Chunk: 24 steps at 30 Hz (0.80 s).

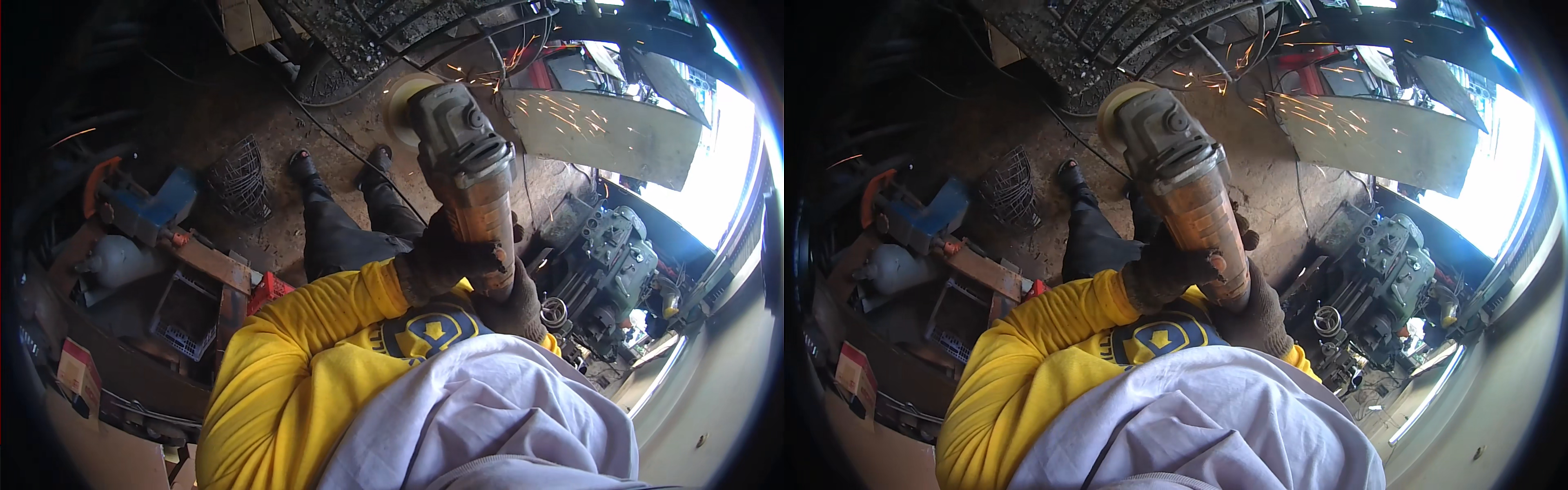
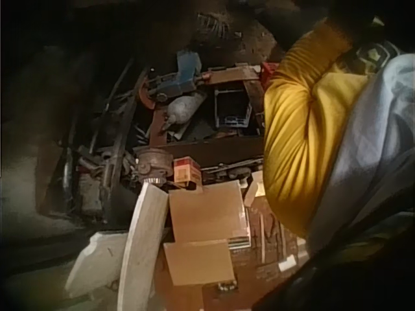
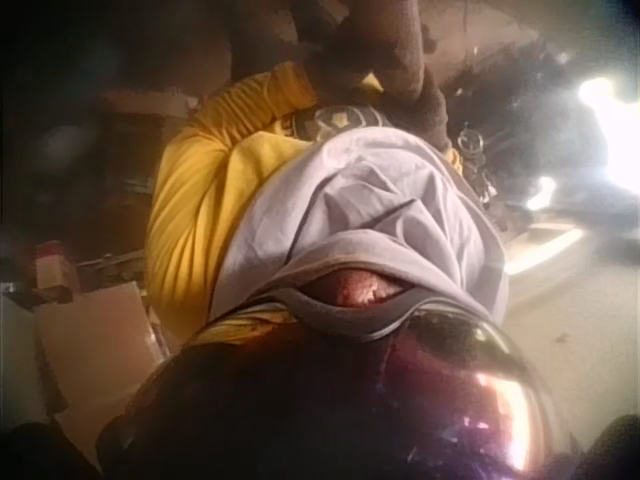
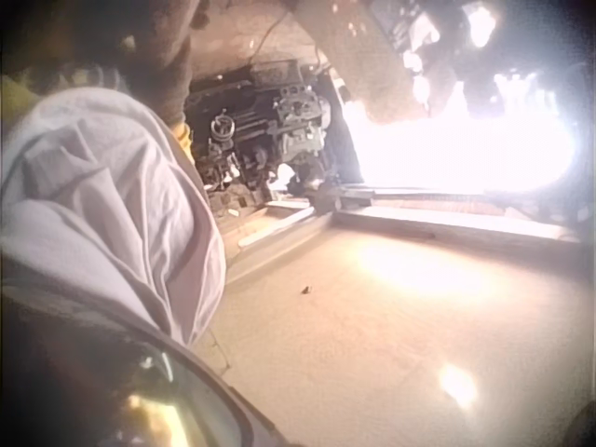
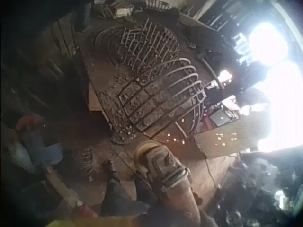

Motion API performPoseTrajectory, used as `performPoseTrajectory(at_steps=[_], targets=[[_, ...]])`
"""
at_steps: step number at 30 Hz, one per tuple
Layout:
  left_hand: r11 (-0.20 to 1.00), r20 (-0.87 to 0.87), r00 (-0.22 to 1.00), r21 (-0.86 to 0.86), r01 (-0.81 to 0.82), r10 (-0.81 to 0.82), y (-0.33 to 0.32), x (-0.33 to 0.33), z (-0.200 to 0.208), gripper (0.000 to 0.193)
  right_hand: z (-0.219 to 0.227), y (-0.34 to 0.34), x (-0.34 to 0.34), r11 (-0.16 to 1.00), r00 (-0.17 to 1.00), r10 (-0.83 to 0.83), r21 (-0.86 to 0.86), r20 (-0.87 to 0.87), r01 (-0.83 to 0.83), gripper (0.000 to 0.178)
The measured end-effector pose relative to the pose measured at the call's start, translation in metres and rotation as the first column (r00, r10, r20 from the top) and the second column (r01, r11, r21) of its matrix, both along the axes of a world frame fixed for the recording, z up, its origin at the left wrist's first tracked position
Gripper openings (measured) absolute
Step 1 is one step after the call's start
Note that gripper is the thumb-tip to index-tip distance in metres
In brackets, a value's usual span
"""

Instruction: The person welds metal rods together to form a cage-like structure using a welding torch, then uses an angle grinder to smooth the joints.

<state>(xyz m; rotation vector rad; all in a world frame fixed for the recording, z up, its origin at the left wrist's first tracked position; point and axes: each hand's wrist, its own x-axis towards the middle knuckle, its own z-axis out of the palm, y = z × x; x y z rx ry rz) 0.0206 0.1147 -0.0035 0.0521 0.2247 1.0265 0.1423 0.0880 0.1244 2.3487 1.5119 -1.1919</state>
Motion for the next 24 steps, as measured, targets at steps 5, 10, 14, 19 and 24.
performPoseTrajectory(at_steps=[5, 10, 14, 19, 24], targets=[[0.993, -0.165, 0.983, 0.092, -0.070, 0.085, -0.005, -0.006, 0.014, 0.073, 0.003, -0.001, 0.007, 0.999, 0.998, 0.050, -0.004, -0.031, -0.050, 0.071], [0.988, -0.129, 0.992, 0.154, 0.005, 0.015, 0.003, 0.012, 0.012, 0.075, -0.002, -0.015, 0.031, 0.979, 0.984, 0.125, 0.179, -0.123, -0.102, 0.065], [0.964, -0.291, 0.957, 0.256, 0.076, 0.002, 0.019, 0.026, 0.022, 0.069, -0.006, -0.012, 0.053, 0.957, 0.980, 0.124, 0.280, -0.155, -0.076, 0.063], [0.939, -0.422, 0.900, 0.340, 0.045, 0.110, 0.044, 0.049, 0.038, 0.065, -0.013, 0.014, 0.096, 0.925, 0.943, 0.226, 0.358, -0.244, -0.129, 0.066], [0.911, -0.706, 0.660, 0.406, 0.077, 0.258, 0.078, 0.095, 0.035, 0.064, -0.042, 0.067, 0.170, 0.927, 0.886, 0.285, 0.341, -0.364, -0.158, 0.057]])
